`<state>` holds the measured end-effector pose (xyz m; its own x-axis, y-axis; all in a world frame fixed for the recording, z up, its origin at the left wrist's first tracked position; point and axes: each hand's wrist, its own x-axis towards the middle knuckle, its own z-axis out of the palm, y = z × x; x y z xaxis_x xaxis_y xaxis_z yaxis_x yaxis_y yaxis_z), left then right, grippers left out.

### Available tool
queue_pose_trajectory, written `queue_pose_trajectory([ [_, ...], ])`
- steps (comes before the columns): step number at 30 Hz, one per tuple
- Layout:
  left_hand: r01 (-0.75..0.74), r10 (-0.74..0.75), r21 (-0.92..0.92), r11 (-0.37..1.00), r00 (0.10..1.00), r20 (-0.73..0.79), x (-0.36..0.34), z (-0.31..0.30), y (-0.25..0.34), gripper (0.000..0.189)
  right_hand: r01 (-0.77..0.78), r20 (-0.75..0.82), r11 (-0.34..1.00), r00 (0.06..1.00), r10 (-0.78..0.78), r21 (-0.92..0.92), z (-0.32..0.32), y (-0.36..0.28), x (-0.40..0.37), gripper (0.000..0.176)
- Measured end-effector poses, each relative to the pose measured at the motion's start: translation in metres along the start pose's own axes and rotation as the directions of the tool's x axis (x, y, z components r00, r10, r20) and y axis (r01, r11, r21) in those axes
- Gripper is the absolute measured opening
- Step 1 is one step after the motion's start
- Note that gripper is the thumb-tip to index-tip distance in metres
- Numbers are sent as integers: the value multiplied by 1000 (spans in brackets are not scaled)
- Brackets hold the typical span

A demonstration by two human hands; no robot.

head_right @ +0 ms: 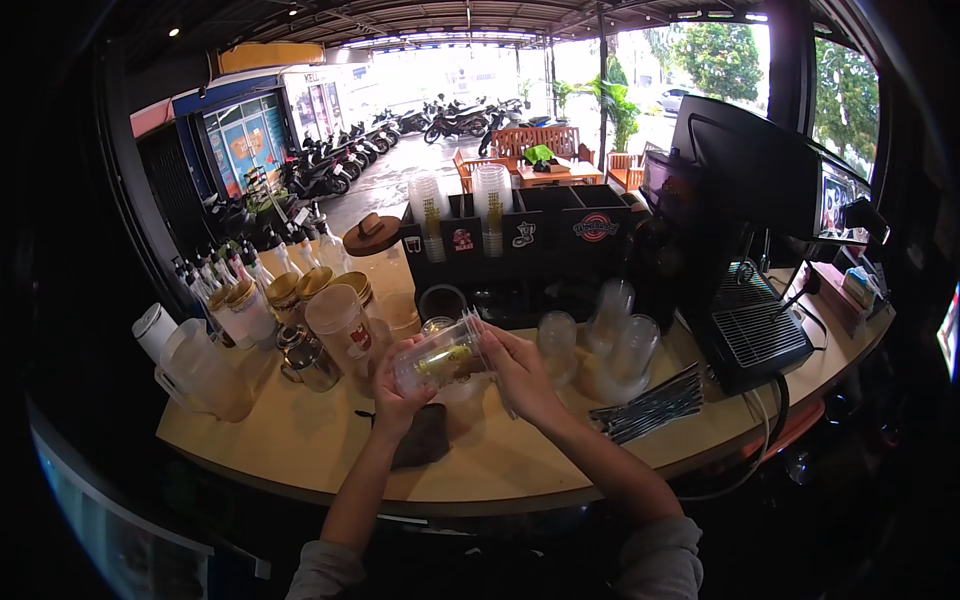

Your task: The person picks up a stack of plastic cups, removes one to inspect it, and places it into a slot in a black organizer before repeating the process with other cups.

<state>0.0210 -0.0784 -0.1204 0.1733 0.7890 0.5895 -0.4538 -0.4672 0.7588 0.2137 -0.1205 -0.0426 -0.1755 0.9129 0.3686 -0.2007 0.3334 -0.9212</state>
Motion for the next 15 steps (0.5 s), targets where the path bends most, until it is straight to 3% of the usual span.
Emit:
queue_pose_trajectory([
  [10, 11, -11, -4, 1000, 1000, 10, 2, 1, 0, 69, 37, -19, 999, 999, -38, -39, 1, 7, 1, 41],
  [15, 33, -33, 27, 999, 999, 7, 6, 5, 3, 69, 110, 29, 967, 994, -106, -230, -4, 0, 1, 35],
])
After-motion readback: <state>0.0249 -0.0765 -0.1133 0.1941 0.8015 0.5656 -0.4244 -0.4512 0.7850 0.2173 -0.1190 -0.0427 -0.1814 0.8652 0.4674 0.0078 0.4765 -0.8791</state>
